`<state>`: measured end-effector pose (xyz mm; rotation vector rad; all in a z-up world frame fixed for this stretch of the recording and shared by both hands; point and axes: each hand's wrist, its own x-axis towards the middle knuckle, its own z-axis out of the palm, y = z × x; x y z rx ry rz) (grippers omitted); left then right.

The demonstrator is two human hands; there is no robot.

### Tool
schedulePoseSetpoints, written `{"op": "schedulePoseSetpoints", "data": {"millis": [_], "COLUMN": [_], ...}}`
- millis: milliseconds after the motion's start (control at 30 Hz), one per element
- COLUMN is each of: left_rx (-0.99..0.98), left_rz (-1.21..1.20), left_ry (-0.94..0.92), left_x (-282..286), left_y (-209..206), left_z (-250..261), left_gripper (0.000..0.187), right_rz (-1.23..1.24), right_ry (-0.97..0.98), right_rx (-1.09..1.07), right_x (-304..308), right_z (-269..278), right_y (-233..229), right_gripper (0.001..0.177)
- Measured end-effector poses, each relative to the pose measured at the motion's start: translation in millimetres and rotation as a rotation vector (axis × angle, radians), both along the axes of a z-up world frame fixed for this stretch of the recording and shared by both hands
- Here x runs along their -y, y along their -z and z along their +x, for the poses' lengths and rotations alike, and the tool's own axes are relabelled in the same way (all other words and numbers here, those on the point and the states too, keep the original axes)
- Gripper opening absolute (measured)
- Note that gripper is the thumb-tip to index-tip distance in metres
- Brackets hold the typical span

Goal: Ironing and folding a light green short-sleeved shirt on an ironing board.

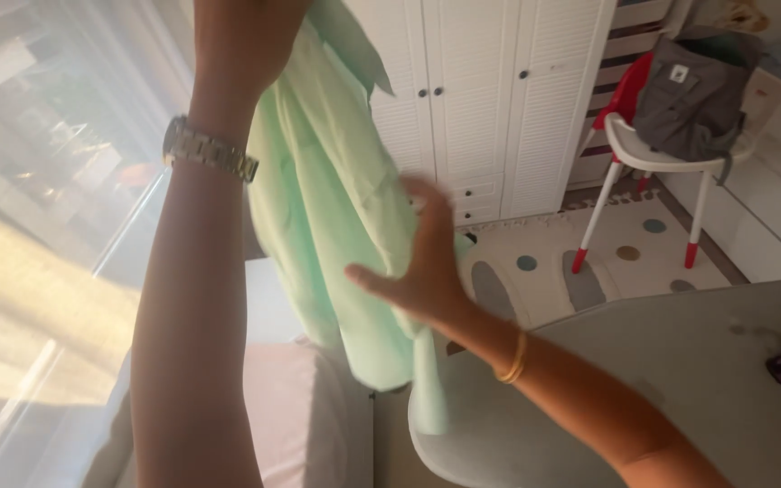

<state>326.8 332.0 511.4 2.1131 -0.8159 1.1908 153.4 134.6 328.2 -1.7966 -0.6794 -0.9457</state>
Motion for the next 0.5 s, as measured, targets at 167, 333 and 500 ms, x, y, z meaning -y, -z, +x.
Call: {"op": "schedulePoseSetpoints", "data": {"millis": [167, 333, 500], "left_rx": [0.131, 0.16, -0.293], "left_rz": [0.028, 0.173, -0.062], "left_ry": [0.142, -0.192, -0.277], "left_x": [-15, -68, -80], "left_y": [-4, 38, 97], "left_z": [-21, 14, 44], "left_gripper": [0.028, 0.033, 0.041], "right_rz": [-0.039, -0.093, -0.219], "right_ry": [0.164, -0.021, 0.067], "right_rx": [-0.254, -0.489, -0.734], "right_x": [37, 110, 147], "right_z": [72, 132, 174], "right_y": [60, 34, 8], "right_gripper": [0.042, 0.036, 0.028]}}
